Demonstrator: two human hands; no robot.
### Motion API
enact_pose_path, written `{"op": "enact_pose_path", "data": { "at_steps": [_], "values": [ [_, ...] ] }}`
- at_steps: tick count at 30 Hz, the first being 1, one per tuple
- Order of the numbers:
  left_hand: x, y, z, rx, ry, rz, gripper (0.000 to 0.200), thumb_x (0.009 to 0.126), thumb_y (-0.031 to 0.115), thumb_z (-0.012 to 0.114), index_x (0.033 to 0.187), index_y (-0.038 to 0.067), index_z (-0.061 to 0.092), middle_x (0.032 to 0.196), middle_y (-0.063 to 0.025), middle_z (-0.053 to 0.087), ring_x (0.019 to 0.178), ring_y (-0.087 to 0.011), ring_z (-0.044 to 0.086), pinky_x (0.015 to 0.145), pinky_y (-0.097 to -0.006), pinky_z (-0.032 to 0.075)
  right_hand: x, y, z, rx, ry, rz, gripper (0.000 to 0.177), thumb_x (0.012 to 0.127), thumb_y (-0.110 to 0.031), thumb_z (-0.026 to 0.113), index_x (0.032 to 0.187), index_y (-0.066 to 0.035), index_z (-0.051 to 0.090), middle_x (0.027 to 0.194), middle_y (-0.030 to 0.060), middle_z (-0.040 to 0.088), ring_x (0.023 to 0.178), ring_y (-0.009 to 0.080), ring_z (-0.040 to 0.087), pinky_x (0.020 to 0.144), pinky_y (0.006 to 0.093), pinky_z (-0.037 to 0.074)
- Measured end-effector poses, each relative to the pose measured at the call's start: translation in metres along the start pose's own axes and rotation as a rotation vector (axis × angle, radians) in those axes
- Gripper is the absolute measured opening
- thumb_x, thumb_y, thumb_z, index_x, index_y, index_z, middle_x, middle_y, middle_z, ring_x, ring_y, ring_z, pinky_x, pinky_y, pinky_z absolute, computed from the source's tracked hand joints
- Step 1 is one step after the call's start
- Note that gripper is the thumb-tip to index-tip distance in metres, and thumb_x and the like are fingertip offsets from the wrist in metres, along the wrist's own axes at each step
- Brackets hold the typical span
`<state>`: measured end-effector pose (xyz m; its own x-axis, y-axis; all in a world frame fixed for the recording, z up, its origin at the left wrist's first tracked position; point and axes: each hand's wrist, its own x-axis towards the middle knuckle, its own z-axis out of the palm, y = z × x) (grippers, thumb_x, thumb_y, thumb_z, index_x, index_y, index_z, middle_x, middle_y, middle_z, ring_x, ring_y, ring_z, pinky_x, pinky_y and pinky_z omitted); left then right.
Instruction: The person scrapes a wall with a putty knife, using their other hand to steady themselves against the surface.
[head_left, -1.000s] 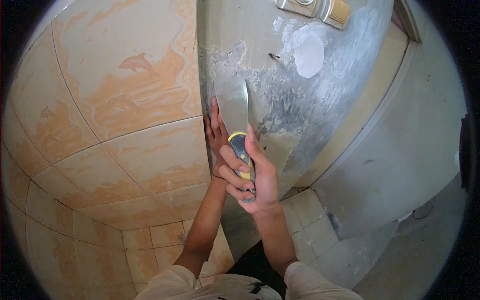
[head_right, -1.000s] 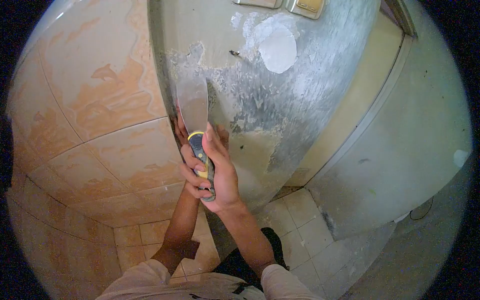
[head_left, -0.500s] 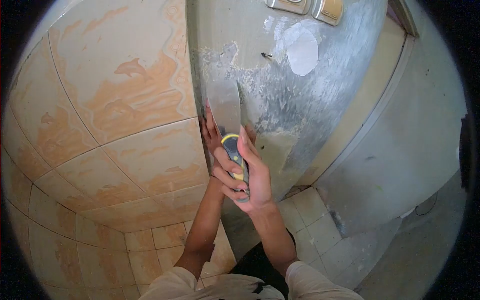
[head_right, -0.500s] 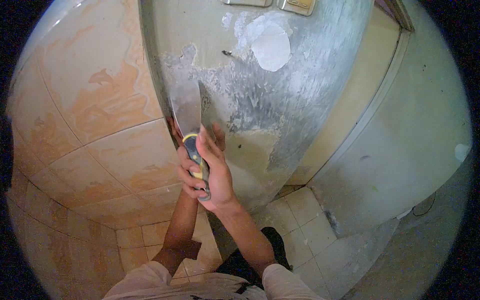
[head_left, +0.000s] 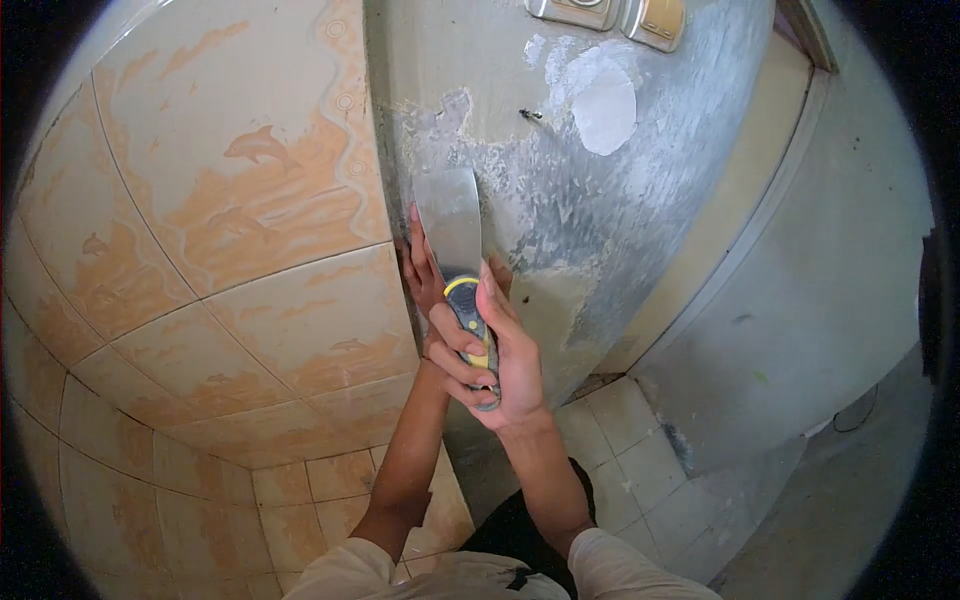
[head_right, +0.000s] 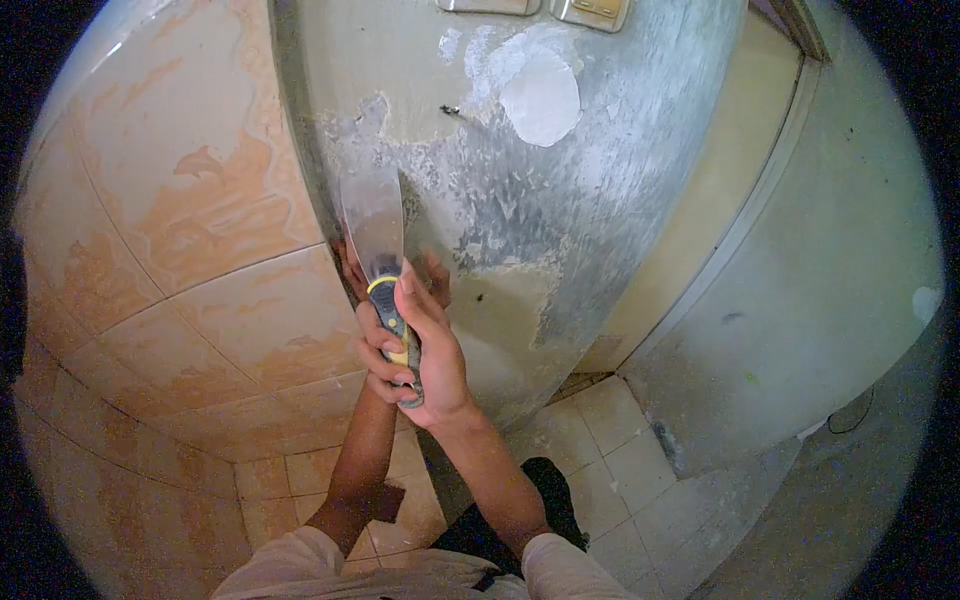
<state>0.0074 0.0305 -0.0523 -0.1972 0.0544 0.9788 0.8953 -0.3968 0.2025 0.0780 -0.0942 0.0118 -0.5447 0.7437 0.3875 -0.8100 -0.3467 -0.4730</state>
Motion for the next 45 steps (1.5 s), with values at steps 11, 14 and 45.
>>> {"op": "enact_pose_path", "data": {
  "at_steps": [11, 14, 45],
  "values": [
    [0.005, -0.006, 0.006, -0.005, 0.000, -0.002, 0.066, 0.089, 0.031, 0.062, 0.141, -0.003, 0.040, 0.153, -0.0190, 0.042, 0.142, -0.0344, 0.038, 0.116, -0.0521, 0.036, 0.002, -0.008, -0.002, -0.017, -0.022, 0.040, 0.036, 0.110, -0.040, 0.032, 0.146, -0.036, 0.040, 0.071, -0.0029, 0.035, 0.044, 0.0033, 0.029, 0.029, 0.0143, 0.021],
    [0.001, -0.003, 0.005, -0.007, -0.005, -0.001, 0.066, 0.089, 0.031, 0.062, 0.141, -0.003, 0.040, 0.153, -0.0190, 0.042, 0.142, -0.0344, 0.038, 0.115, -0.0521, 0.036, 0.000, -0.005, -0.008, -0.006, -0.033, 0.048, 0.035, 0.110, -0.040, 0.032, 0.144, -0.036, 0.041, 0.071, -0.0030, 0.035, 0.045, 0.0033, 0.029, 0.029, 0.0142, 0.021],
    [-0.011, -0.002, 0.001, 0.000, -0.015, -0.022, 0.068, 0.088, 0.033, 0.064, 0.140, -0.003, 0.041, 0.152, -0.0187, 0.042, 0.142, -0.0343, 0.039, 0.115, -0.0517, 0.037, 0.002, -0.001, -0.001, -0.039, -0.019, 0.013, 0.025, 0.110, -0.039, 0.035, 0.130, -0.030, 0.047, 0.071, -0.0025, 0.036, 0.045, 0.0027, 0.030, 0.028, 0.0143, 0.021]
  ]
}}
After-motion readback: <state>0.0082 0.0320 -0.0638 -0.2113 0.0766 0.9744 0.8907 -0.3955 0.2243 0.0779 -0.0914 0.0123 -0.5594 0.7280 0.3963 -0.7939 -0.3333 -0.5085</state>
